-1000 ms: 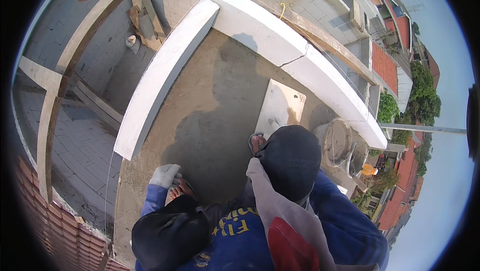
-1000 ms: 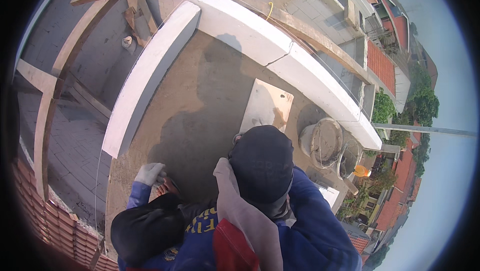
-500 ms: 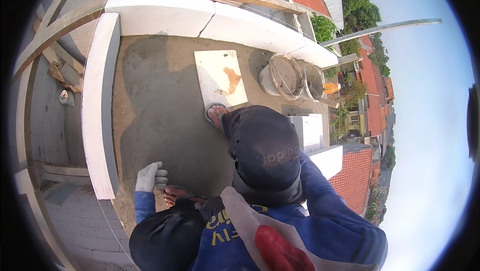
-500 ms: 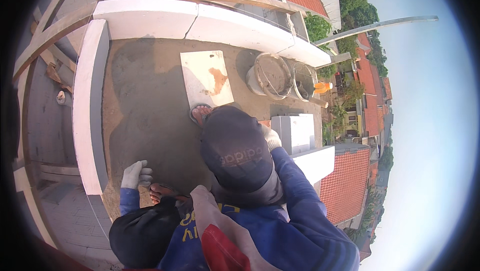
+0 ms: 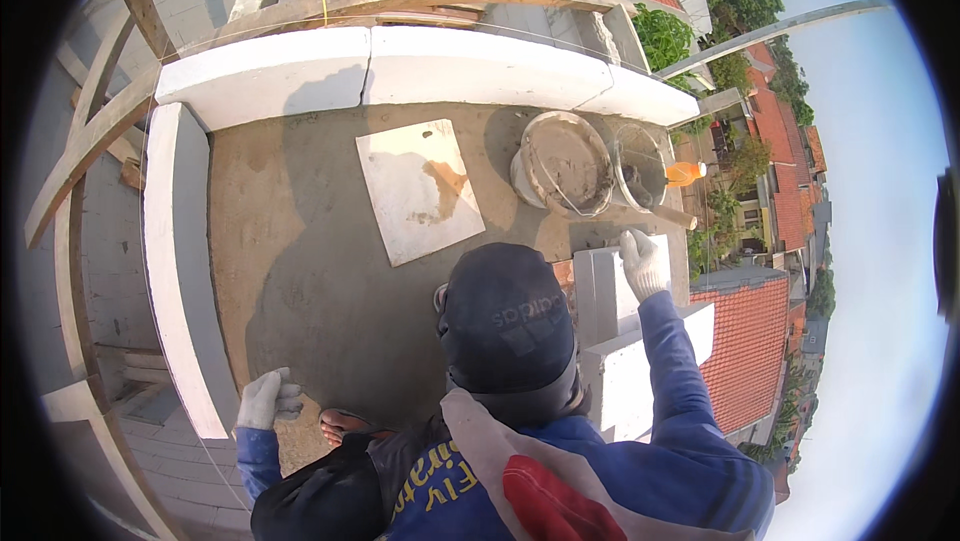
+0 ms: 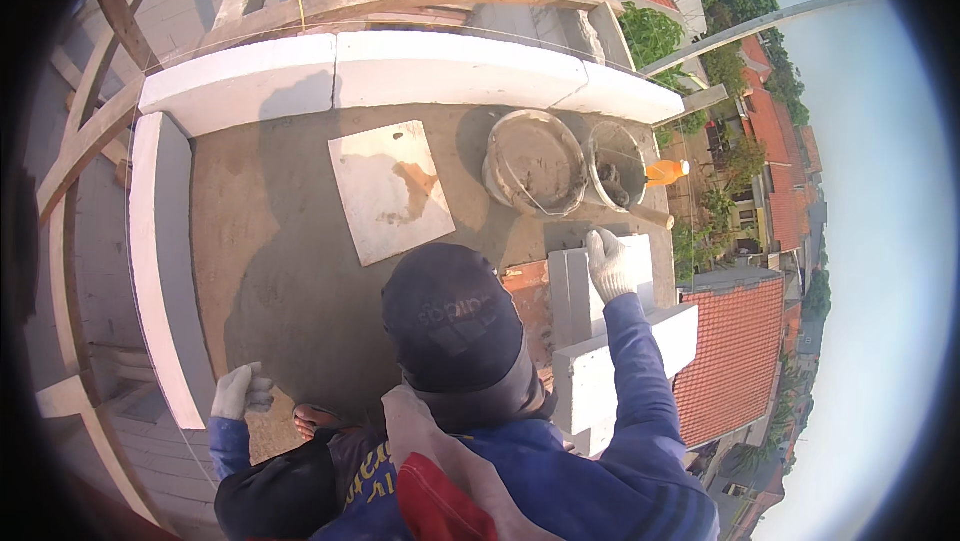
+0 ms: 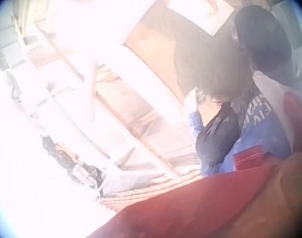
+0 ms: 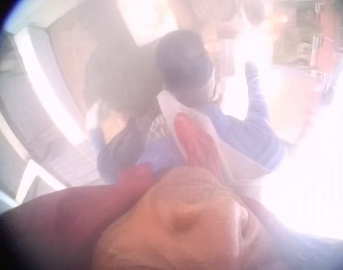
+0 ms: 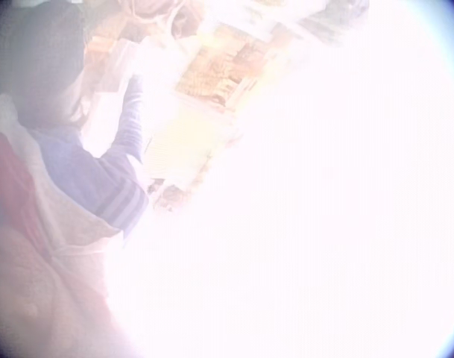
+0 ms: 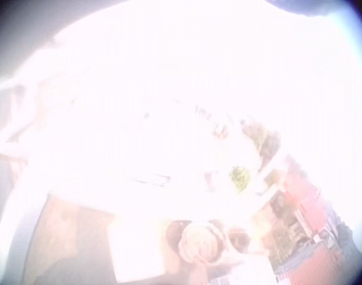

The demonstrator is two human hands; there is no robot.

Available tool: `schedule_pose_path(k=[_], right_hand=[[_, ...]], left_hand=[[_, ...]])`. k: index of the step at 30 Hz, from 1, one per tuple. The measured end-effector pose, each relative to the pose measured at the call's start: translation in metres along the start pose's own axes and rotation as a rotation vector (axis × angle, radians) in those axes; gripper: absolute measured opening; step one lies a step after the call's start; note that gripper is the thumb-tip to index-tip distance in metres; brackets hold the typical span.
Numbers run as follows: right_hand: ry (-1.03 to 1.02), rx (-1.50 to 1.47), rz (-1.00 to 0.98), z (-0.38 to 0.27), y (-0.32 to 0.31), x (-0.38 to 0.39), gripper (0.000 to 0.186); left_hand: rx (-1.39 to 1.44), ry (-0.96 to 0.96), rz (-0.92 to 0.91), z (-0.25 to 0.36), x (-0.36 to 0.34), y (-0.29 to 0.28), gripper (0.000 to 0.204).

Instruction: The person cuts a white tile with a utility knife, then scoops cement from a bucket and applies it to the rooftop surface before placing the tile. The person repeats the process for another tile.

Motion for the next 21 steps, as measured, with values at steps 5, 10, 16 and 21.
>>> schedule_pose_path(k=[5, 10, 16, 21], right_hand=[[-0.117, 0.116, 0.329, -0.021, -0.078, -0.085, 0.045], [-0.190, 0.615, 0.335, 0.012, -0.120, -0.188, 0.049], [0.184, 0.218, 0.070, 0.137, -0.097, -0.245, 0.059], [0.138, 0.347, 0.274, 0.149, -0.128, -0.276, 0.061]], left_hand=[[-0.174, -0.025, 0.046, 0.072, 0.024, -0.013, 0.062], [-0.339, 0.021, 0.083, 0.134, 0.030, -0.040, 0.063], [-0.458, 0.153, 0.165, 0.222, 0.019, -0.019, 0.064], [-0.561, 0.279, 0.147, 0.274, -0.020, 0.008, 0.055]])
Point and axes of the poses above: each hand's wrist, its own x-axis away from the middle knuckle, its own y-axis out of the palm, z = x × y, the point moved 4 cm from there along -x, towards the middle knuckle
